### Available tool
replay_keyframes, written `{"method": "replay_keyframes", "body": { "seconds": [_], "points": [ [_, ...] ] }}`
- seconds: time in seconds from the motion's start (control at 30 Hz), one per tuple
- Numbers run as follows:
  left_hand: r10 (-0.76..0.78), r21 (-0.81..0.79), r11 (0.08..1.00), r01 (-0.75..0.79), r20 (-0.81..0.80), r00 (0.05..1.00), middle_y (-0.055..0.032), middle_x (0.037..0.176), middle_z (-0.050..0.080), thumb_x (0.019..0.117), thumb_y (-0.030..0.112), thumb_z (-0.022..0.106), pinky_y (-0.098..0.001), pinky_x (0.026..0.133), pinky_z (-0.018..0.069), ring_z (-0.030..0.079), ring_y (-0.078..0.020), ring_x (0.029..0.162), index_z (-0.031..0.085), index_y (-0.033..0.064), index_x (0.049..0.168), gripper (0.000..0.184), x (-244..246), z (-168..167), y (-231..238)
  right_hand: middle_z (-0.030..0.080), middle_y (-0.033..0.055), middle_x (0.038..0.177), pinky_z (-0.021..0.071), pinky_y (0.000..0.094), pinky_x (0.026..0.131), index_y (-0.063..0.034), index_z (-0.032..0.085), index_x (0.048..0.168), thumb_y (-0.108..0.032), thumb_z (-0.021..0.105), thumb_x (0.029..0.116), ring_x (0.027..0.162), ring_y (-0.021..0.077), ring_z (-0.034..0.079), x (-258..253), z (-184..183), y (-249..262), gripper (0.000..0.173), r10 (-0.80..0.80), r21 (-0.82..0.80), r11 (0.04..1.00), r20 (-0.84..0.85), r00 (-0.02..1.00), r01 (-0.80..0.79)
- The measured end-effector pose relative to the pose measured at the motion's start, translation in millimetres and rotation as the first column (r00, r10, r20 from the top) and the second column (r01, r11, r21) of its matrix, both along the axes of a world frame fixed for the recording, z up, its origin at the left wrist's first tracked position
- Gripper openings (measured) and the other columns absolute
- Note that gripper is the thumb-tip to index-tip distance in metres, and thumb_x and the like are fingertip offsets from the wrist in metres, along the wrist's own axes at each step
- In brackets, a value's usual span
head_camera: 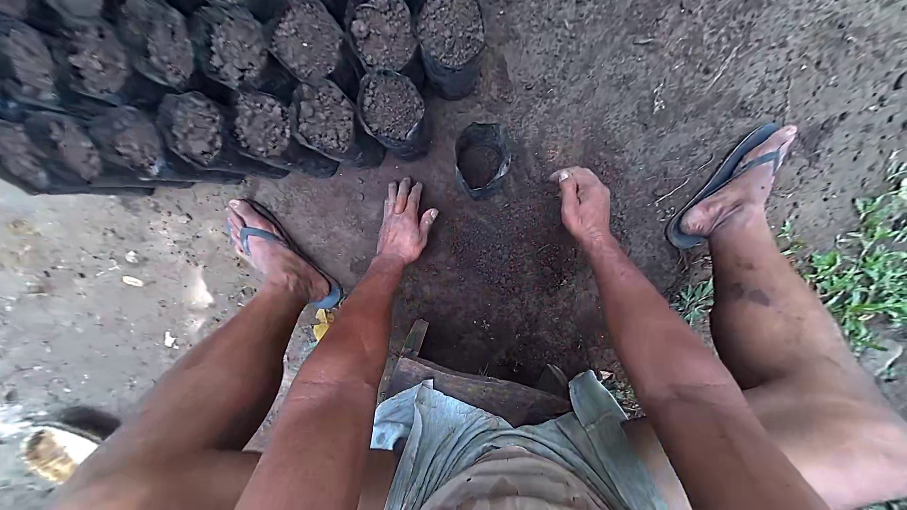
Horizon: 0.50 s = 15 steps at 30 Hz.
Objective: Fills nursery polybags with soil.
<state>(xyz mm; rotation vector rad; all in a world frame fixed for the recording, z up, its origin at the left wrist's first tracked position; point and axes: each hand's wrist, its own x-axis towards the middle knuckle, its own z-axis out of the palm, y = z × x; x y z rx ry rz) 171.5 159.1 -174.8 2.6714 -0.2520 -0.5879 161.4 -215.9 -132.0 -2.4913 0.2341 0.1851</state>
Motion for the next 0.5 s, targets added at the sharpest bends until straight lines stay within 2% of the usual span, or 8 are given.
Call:
{"method": "replay_keyframes", "body": {
  "seconds": [0.07, 0.1, 0.17, 0.27, 0.4, 0.43, 0.47, 0.5],
  "points": [
    [-0.028, 0.011, 1.0, 0.027, 0.113, 0.993, -0.0102, 0.173, 0.02, 0.1056, 0.062, 0.032, -0.0521, 0.131, 0.0106, 0.011, -0.0316, 0.161, 0.031, 0.0149, 0.164, 0.075, -10, -20, -14, 0.069, 0.002, 0.134, 0.0312, 0.0397, 0.126, -0.015, 0.072, 0.124, -0.028, 0.028, 0.1101, 0.141, 0.0193, 0.052, 12, -21, -29, 0.048, 0.096, -0.027, 0.995, 0.073, 0.993, -0.095],
    [-0.02, 0.027, 1.0, 0.016, 0.159, 0.987, -0.0111, 0.173, 0.019, 0.1041, 0.065, 0.032, -0.0538, 0.131, 0.0082, 0.01, -0.032, 0.161, 0.029, 0.0135, 0.164, 0.079, -20, -28, -26, 0.067, 0.0004, 0.139, 0.026, 0.0428, 0.128, -0.0169, 0.072, 0.126, -0.03, 0.027, 0.11, 0.147, 0.021, 0.045, 15, -32, -44, 0.049, 0.101, -0.074, 0.993, 0.087, 0.991, -0.094],
    [0.03, 0.022, 0.999, -0.036, 0.21, 0.977, -0.0148, 0.172, 0.02, 0.1007, 0.07, 0.034, -0.0564, 0.13, 0.0065, 0.01, -0.0348, 0.161, 0.028, 0.0095, 0.164, 0.087, -53, -37, -54, 0.064, -0.0009, 0.143, 0.0235, 0.0486, 0.127, -0.0214, 0.071, 0.129, -0.033, 0.026, 0.1096, 0.151, 0.0252, 0.039, 2, -50, -78, 0.05, -0.013, -0.166, 0.986, 0.11, 0.994, 0.031],
    [0.056, -0.067, 0.997, -0.049, 0.114, 0.992, -0.0172, 0.173, 0.013, 0.0991, 0.071, 0.039, -0.0622, 0.129, 0.0043, 0.004, -0.0359, 0.161, 0.022, 0.0052, 0.165, 0.095, -106, -32, -106, 0.059, 0.0105, 0.148, 0.0218, 0.0454, 0.13, -0.0099, 0.064, 0.138, -0.035, 0.028, 0.1112, 0.151, 0.0277, 0.039, -40, -72, -118, 0.051, -0.224, -0.15, 0.957, 0.169, 0.96, 0.249],
    [0.078, -0.173, 0.983, -0.053, 0.143, 0.987, -0.0121, 0.174, 0.014, 0.0949, 0.078, 0.035, -0.0626, 0.129, 0.0045, 0.005, -0.0295, 0.162, 0.021, 0.0076, 0.165, 0.1, -143, -52, -167, 0.041, 0.016, 0.162, 0.0139, 0.0588, 0.129, -0.0079, 0.05, 0.15, -0.046, 0.034, 0.1064, 0.157, 0.0343, 0.024, -88, -92, -92, 0.06, -0.226, -0.161, 0.953, 0.185, 0.956, 0.256],
    [0.107, -0.216, 0.974, -0.069, 0.17, 0.98, -0.0167, 0.172, 0.019, 0.0983, 0.071, 0.037, -0.0626, 0.129, 0.0047, 0.01, -0.0328, 0.161, 0.026, 0.0033, 0.163, 0.094, -137, -46, -178, 0.039, 0.0172, 0.163, 0.0133, 0.0601, 0.128, -0.0067, 0.048, 0.151, -0.047, 0.036, 0.1044, 0.157, 0.0355, 0.023, -93, -93, -74, 0.063, -0.212, -0.166, 0.955, 0.187, 0.959, 0.244],
    [0.102, -0.225, 0.972, -0.065, 0.156, 0.982, -0.026, 0.166, 0.028, 0.1025, 0.059, 0.039, -0.0623, 0.129, 0.0073, 0.019, -0.0403, 0.158, 0.033, -0.0055, 0.157, 0.085, -121, -20, -187, 0.039, 0.0189, 0.162, 0.0143, 0.0599, 0.128, -0.0044, 0.047, 0.152, -0.049, 0.037, 0.1025, 0.156, 0.0372, 0.024, -93, -93, -57, 0.068, -0.193, -0.161, 0.961, 0.199, 0.961, 0.226],
    [0.006, -0.124, 0.992, -0.001, 0.036, 0.999, -0.037, 0.154, 0.041, 0.1061, 0.042, 0.038, -0.0614, 0.126, 0.0142, 0.033, -0.0492, 0.15, 0.043, -0.0167, 0.146, 0.071, -85, 44, -197, 0.04, 0.0207, 0.161, 0.0148, 0.0598, 0.128, -0.002, 0.046, 0.152, -0.05, 0.037, 0.1013, 0.156, 0.0386, 0.024, -90, -93, -42, 0.07, -0.166, -0.132, 0.972, 0.212, 0.963, 0.197]
  ]
}}
